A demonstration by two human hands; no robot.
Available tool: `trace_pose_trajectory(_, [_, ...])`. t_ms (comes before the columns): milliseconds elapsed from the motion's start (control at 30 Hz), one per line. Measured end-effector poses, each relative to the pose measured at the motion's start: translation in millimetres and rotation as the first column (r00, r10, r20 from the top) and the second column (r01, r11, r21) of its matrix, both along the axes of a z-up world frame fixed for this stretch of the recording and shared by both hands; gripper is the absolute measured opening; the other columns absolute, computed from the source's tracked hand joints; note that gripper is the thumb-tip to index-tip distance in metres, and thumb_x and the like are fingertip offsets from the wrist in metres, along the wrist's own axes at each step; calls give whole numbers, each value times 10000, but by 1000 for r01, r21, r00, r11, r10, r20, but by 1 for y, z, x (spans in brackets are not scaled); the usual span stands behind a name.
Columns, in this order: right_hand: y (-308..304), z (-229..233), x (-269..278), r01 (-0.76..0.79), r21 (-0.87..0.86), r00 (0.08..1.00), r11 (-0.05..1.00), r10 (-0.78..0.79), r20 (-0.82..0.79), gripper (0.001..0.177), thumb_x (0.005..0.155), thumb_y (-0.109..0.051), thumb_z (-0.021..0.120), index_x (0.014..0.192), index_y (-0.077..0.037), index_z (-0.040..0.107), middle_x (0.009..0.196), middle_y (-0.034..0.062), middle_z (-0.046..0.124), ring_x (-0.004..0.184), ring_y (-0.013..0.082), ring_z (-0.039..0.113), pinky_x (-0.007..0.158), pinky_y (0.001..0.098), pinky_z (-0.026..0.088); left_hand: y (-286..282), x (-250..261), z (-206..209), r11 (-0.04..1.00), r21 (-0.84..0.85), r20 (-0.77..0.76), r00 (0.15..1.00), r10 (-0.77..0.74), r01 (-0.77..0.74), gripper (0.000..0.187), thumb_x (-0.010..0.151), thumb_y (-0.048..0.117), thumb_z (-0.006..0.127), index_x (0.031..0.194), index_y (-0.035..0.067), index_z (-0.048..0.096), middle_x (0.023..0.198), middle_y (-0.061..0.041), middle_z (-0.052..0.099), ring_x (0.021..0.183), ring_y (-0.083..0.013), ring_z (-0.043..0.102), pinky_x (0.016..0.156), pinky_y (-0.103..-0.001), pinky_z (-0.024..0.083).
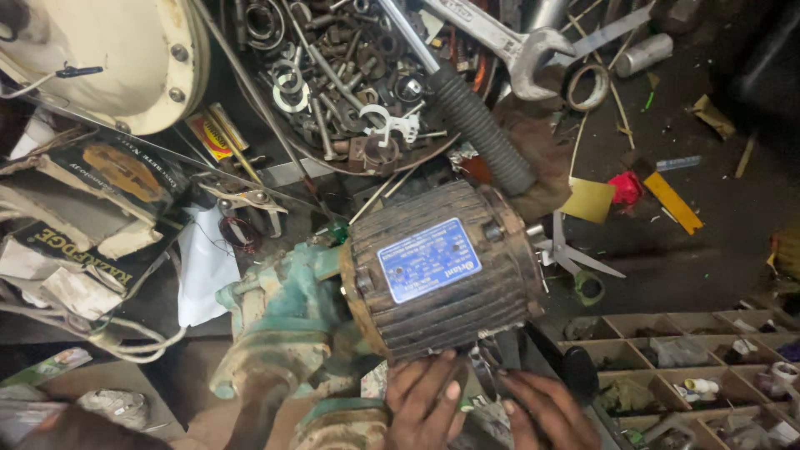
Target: The person works on an electric motor mounted on a workbench, using a screwdriver to adjust components and applying electrical tape to the wiring. They repeatedly wrap and unwrap tape while manipulating the motor's terminal box and wires.
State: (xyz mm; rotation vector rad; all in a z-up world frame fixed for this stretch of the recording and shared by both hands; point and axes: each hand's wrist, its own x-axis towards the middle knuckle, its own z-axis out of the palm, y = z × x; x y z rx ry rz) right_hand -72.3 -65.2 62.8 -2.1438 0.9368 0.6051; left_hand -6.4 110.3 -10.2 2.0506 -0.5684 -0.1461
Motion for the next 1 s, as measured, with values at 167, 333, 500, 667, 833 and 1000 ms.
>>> trace_pose_trajectory(167, [9,5,14,117,37,989,993,-119,89,299,838,-50,669,1117,-56,777,1097,116,772,1023,217,784,852,325,614,0,12,-5,998,11,48,997,-58,58,592,855,189,668,1381,2,475,1262,-239,653,1100,-342,584,889,-499,482])
trace_pose_trajectory(333, [3,-6,10,293,227,952,929,-306,22,279,870,-66,728,1138,-22,797,1106,147,745,850,260,760,709,344,594,-8,17,-7,1000,19,121,993,20,-22,517,960,72,674,1424,34,449,1307,-187,674,1143,-296,583,922,-453,491])
trace_pose_trajectory(500, [8,-7,9,148,124,972,981,-167,162,271,851,-122,718,1104,-45,779,1061,124,767,1002,225,766,845,321,583,-1,21,-5,999,-13,110,993,-28,30,557,914,129,698,1412,46,463,1274,-219,661,1111,-297,600,891,-444,493])
trace_pose_trajectory(667, [4,-4,20,197,204,972,959,-218,87,283,872,-134,688,1129,-42,763,1099,127,772,1048,222,768,905,323,561,-1,19,-6,1000,19,100,995,-24,22,613,919,184,707,1439,43,414,1303,-222,660,1136,-328,587,892,-472,486])
trace_pose_trajectory(833, [0,-2,24,233,255,967,938,-252,45,303,880,-130,685,1162,-45,754,1100,118,745,1039,221,757,899,313,552,-8,15,-2,999,-30,58,998,38,-36,726,972,153,732,1529,62,275,1354,-198,650,1160,-339,569,945,-482,490])
trace_pose_trajectory(1000, [1,-5,18,233,268,965,935,-256,56,306,891,-119,670,1172,-22,742,1120,128,758,1083,217,744,912,317,546,-14,19,1,995,-71,58,995,77,-73,834,882,168,764,1555,140,272,1278,-209,651,1101,-349,598,891,-502,518])
